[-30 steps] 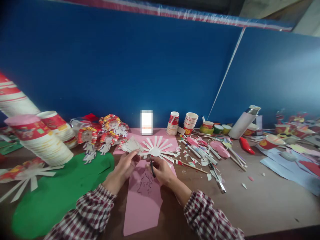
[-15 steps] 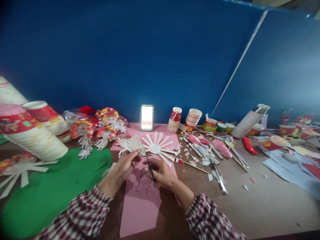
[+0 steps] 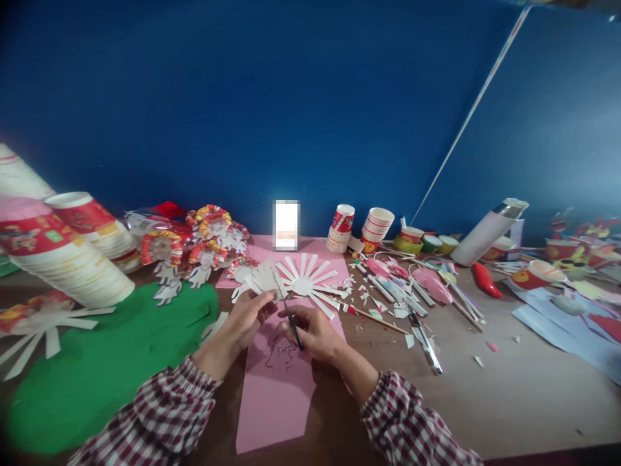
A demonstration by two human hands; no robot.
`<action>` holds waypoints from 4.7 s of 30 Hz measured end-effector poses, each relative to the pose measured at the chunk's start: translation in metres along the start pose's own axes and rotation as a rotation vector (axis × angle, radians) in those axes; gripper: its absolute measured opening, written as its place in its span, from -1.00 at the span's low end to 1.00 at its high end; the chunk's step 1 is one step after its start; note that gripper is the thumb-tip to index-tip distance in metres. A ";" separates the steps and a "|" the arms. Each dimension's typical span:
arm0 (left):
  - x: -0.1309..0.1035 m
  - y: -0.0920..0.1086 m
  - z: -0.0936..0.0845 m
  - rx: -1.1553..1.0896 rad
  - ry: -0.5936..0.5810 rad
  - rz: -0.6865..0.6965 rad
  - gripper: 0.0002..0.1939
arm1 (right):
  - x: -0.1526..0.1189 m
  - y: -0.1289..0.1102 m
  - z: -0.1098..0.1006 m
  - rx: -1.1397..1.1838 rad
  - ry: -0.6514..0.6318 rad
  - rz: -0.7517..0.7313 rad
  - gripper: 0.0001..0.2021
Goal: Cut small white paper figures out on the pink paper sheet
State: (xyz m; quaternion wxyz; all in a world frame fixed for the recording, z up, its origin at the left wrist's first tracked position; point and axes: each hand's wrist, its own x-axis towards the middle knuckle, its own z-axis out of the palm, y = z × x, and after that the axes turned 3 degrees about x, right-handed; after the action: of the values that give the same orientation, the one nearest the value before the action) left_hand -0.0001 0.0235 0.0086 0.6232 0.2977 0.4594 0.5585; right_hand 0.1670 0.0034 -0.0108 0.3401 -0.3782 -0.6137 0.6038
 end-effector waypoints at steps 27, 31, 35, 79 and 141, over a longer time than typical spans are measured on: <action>0.000 0.001 0.002 -0.015 0.013 -0.023 -0.72 | -0.001 -0.002 -0.001 -0.028 -0.015 0.018 -0.40; -0.002 0.004 0.003 -0.014 0.015 -0.026 -0.72 | -0.001 -0.004 0.000 -0.042 -0.004 0.019 -0.40; -0.002 0.004 0.003 -0.023 0.024 -0.027 -0.70 | -0.002 -0.006 0.001 -0.059 0.020 0.023 -0.40; 0.000 0.000 0.001 0.035 0.089 -0.013 -0.62 | -0.001 -0.004 0.003 -0.093 0.091 0.047 -0.49; -0.005 0.000 0.007 -0.050 0.100 -0.074 -0.58 | -0.002 -0.008 0.010 0.064 0.100 0.032 -0.47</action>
State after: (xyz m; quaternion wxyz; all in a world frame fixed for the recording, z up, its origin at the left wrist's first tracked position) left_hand 0.0059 0.0197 0.0129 0.6271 0.2367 0.4865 0.5604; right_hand 0.1587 -0.0028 -0.0028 0.3727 -0.4068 -0.5702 0.6087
